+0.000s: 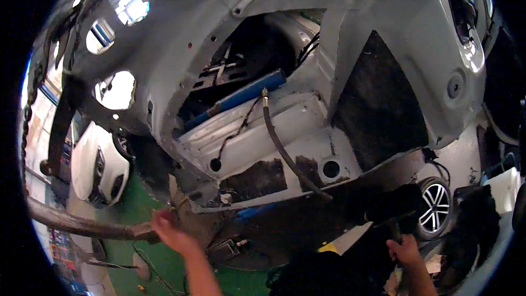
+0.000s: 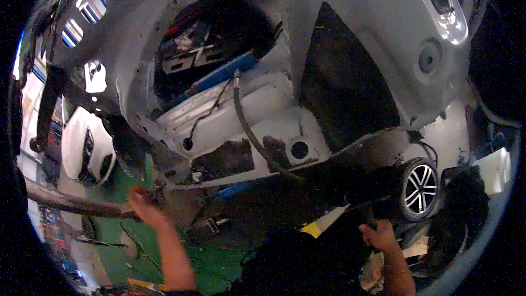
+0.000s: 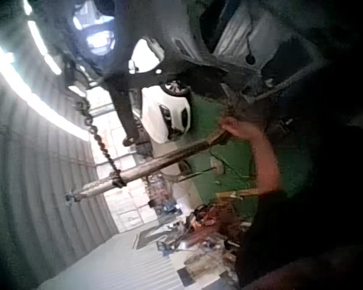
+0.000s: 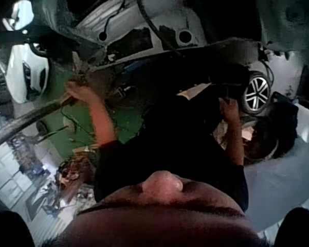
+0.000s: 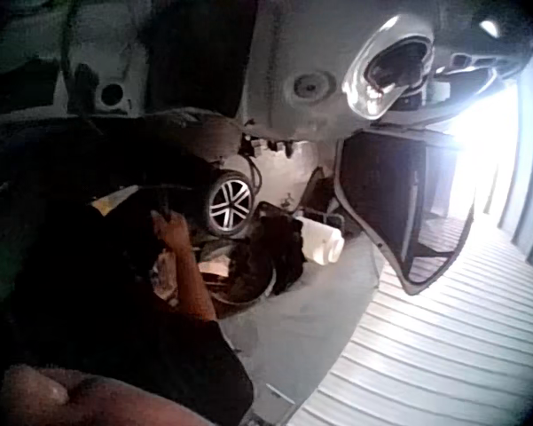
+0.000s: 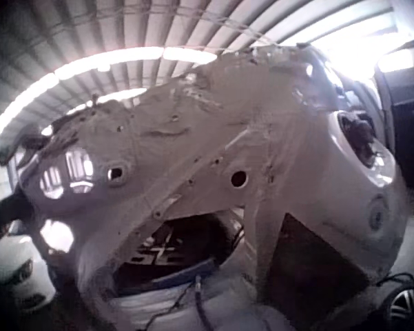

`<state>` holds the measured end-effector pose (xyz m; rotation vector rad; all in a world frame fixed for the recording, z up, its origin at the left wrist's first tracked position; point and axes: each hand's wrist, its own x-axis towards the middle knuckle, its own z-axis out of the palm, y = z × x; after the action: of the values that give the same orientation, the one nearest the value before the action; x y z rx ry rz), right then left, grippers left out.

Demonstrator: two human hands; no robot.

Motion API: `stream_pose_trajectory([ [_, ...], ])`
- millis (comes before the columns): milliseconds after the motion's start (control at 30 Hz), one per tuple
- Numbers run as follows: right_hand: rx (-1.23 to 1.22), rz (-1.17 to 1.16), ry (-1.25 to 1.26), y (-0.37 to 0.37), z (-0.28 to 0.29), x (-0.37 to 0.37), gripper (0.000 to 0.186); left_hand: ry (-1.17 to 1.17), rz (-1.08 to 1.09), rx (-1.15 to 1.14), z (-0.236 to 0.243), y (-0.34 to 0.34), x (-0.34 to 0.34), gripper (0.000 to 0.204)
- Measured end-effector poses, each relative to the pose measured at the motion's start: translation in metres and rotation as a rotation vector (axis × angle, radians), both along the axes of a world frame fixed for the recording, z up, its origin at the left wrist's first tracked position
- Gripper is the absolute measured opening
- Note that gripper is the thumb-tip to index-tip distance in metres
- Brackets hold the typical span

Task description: The person uses a hammer to tap and flatten a large metal car body panel, then removes a smaller metal bracket and continues hammering it on a workbench to straighten its edges and surface.

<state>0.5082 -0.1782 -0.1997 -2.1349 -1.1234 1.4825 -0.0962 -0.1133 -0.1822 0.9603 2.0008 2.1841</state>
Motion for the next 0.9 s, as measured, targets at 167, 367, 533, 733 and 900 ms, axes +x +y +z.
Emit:
stream_pose_trajectory([
  [167,0.059,-0.068,0.081,0.0,-0.003,0.004,0.025,0.434,-0.497,-0.361,-0.029,-0.031,0.151,0.044],
  [367,-0.008,0.027,0.042,0.008,-0.009,0.0,0.026,0.877,-0.552,-0.514,0.024,0.061,0.191,0.072],
  [533,0.399,0.402,-0.351,0.003,-0.033,0.022,0.028,0.948,-0.503,-0.663,-0.004,0.101,0.201,0.077],
  [733,0.293,0.452,-0.168,0.003,-0.012,0.019,0.02,0.925,-0.476,-0.615,-0.012,0.097,0.193,0.074],
  [900,0.158,0.431,-0.217,0.011,0.0,0.006,0.02,0.863,-0.577,-0.503,-0.01,0.091,0.187,0.072],
])
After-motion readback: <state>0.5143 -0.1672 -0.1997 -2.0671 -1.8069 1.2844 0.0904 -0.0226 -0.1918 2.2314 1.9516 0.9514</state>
